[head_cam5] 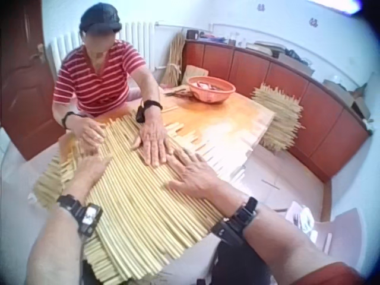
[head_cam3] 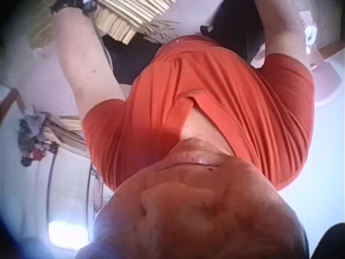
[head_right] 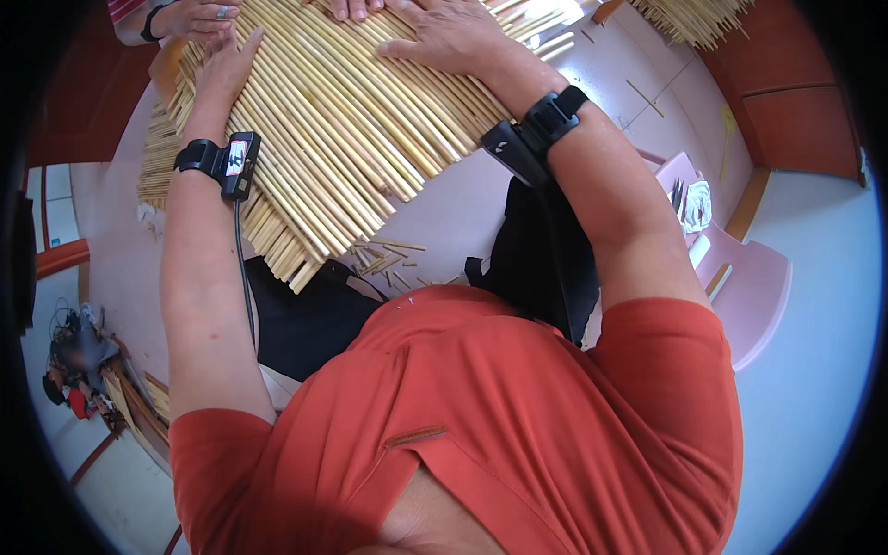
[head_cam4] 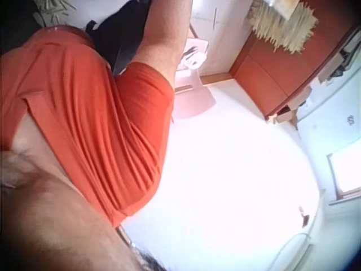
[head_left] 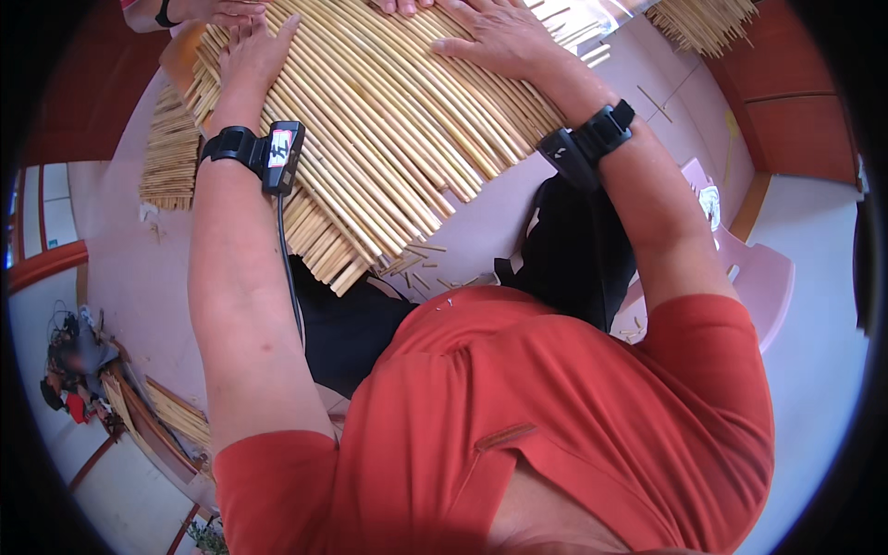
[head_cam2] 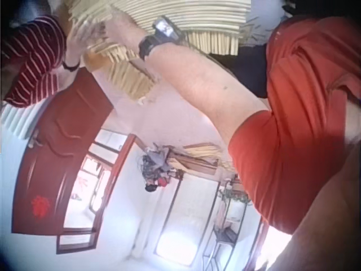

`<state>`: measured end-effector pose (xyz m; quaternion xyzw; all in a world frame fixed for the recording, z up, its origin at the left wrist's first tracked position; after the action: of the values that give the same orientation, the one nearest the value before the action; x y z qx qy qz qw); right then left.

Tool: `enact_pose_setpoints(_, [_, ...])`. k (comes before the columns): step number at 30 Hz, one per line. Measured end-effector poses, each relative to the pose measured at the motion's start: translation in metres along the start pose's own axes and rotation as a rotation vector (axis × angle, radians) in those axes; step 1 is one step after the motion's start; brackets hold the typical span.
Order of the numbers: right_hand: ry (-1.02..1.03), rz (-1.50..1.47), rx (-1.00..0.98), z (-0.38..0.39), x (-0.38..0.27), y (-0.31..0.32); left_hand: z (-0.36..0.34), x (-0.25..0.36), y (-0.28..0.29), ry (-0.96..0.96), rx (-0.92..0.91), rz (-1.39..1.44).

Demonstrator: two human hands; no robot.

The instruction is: The person is assembling or weaving a mat using wooden sticks, thread, and a needle.

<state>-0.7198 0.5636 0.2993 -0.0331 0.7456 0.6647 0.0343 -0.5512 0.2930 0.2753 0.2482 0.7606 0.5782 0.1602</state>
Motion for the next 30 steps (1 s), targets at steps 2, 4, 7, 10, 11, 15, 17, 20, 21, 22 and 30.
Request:
enact_pose_setpoints(2, [-0.028, -0.026, -0.011, 0.003, 0.000, 0.001, -0.001, 0.003, -0.003, -0.009, -0.013, -0.003])
enact_pose_setpoints(4, [-0.045, -0.059, -0.016, 0.005, -0.003, 0.003, 0.000, 0.004, -0.005, -0.014, -0.025, -0.011])
enact_pose_setpoints(7, [-0.058, -0.072, -0.034, 0.004, -0.008, 0.005, 0.000, -0.005, -0.010, -0.005, -0.080, -0.018])
enact_pose_setpoints(10, [-0.065, -0.085, -0.050, 0.008, -0.003, 0.005, 0.006, 0.003, -0.007, 0.006, -0.089, -0.017])
enact_pose_setpoints(11, [-0.068, -0.080, -0.051, 0.009, -0.002, 0.004, 0.010, 0.006, -0.003, -0.010, -0.065, -0.008])
enact_pose_setpoints(15, [-0.059, -0.051, -0.072, 0.009, -0.005, 0.003, 0.012, 0.002, -0.003, 0.007, -0.088, -0.014])
enact_pose_setpoints(17, [-0.059, -0.052, -0.081, 0.009, -0.008, 0.006, 0.014, 0.003, 0.001, -0.039, -0.014, 0.029])
enact_pose_setpoints(20, [-0.062, -0.036, -0.088, 0.009, -0.007, 0.004, 0.018, 0.008, 0.007, -0.067, 0.073, -0.022])
enact_pose_setpoints(21, [-0.073, -0.044, -0.083, 0.009, -0.004, 0.003, 0.017, 0.014, 0.008, -0.076, 0.047, -0.002])
enact_pose_setpoints(22, [-0.084, -0.053, -0.078, 0.010, -0.002, 0.001, 0.016, 0.020, 0.010, -0.076, 0.043, 0.001])
enact_pose_setpoints(30, [0.356, 0.155, 0.236, 0.012, -0.129, 0.035, 0.017, 0.017, 0.029, 0.018, 0.027, 0.087])
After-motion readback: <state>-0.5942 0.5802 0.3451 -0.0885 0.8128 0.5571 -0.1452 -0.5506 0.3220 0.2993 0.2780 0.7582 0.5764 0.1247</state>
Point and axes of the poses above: each hand's wrist, its own z-axis away from the middle knuckle, its own y-axis out of the back of the hand, x = y × z, the point moved 9 cm from there along -z, towards the middle knuckle, and after that the axes turned 11 degrees about y, right-handed, at the moved point
